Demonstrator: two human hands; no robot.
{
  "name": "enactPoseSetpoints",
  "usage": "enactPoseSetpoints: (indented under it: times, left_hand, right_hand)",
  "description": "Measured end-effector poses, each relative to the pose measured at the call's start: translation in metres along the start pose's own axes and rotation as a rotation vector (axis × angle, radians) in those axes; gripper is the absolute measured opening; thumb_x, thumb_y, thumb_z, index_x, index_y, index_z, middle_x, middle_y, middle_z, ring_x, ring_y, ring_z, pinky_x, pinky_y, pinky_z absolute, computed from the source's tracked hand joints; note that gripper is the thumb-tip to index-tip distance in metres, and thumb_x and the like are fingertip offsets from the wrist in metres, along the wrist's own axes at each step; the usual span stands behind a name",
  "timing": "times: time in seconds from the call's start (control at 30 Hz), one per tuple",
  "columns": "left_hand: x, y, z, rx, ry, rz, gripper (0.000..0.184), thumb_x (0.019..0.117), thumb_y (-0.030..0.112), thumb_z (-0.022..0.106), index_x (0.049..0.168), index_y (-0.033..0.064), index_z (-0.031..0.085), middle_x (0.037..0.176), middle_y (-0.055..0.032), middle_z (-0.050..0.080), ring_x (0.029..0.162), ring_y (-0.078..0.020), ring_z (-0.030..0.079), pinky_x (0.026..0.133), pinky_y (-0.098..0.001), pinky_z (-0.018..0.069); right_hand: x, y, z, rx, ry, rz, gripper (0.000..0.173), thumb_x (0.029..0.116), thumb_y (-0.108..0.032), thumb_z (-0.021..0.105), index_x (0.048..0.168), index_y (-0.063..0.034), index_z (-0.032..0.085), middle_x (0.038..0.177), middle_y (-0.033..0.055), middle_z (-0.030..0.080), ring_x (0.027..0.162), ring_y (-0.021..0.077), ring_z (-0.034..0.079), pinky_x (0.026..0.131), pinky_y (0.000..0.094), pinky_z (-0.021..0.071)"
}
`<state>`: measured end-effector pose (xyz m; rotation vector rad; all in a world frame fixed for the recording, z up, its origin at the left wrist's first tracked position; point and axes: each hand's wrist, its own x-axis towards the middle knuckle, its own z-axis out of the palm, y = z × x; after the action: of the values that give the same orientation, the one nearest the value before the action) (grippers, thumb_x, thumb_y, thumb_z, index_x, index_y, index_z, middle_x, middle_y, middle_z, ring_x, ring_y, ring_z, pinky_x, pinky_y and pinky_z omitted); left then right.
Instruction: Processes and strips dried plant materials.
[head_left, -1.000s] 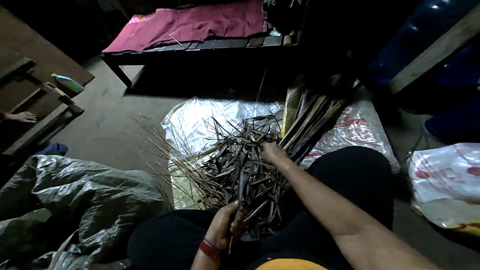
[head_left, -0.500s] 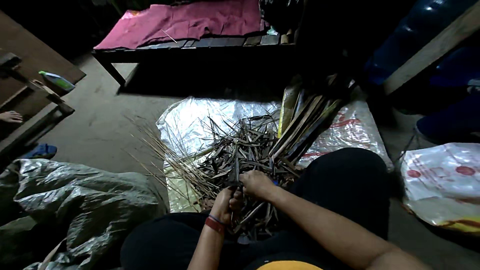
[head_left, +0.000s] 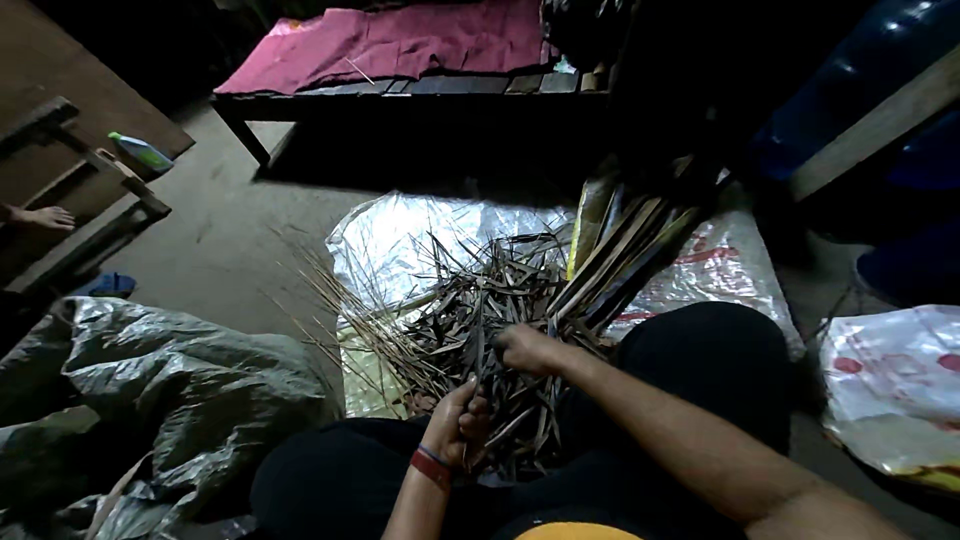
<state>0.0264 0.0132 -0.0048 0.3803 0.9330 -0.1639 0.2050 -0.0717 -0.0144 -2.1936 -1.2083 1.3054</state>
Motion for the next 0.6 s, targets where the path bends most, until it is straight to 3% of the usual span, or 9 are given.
enactPoseSetpoints:
  times: [0.1,0.23,0.47,0.6]
  left_hand:
    - [0.005,0.001,0.009,-0.083,-0.026,-0.030,0.042,0.1128,0.029,0.025,0.083,0.0129,0.049,0.051,0.0092,0.041,0.033,0.0044,0.035,0.031,-0.0093,0.0292]
    - [0.005,-0.006,0.007,-0.171,-0.109,-0.089,0.040,0.1105,0.021,0.024,0.082,0.0135,0.050,0.053,0.0095,0.045,0.034,0.0055,0.037,0.032,-0.0079,0.0307]
    - [-0.008,-0.012,0.012,0.168,0.021,0.020,0.039,0.1140,0.025,0.027,0.084,0.0117,0.047,0.052,0.0087,0.039,0.033,0.0041,0.033,0.032,-0.0096,0.0293]
    - [-0.016,-0.021,0.004,0.269,0.021,0.057,0.039,0.1138,0.022,0.028,0.083,0.0120,0.049,0.051,0.0087,0.039,0.034,0.0037,0.033,0.033,-0.0099,0.0289]
  right_hand:
    - [-0.017,-0.015,0.017,-0.092,-0.078,-0.072,0.022,0.1001,-0.007,0.054,0.110,0.0073,0.067,0.107,0.0285,0.067,0.107,0.0446,0.064,0.092,0.0628,0.0480]
    - [-0.016,-0.017,0.013,-0.248,-0.080,0.013,0.027,0.1026,-0.013,0.055,0.117,0.0070,0.066,0.119,0.0294,0.066,0.120,0.0461,0.062,0.099,0.0637,0.0463]
    - [0.001,-0.020,-0.007,-0.313,0.028,0.211,0.031,0.1039,-0.015,0.053,0.124,0.0066,0.063,0.131,0.0294,0.063,0.126,0.0465,0.059,0.100,0.0643,0.0463]
    - [0.027,0.010,-0.034,-0.209,0.131,0.366,0.033,0.1031,-0.017,0.055,0.129,0.0015,0.065,0.135,0.0271,0.062,0.128,0.0455,0.058,0.102,0.0662,0.0457]
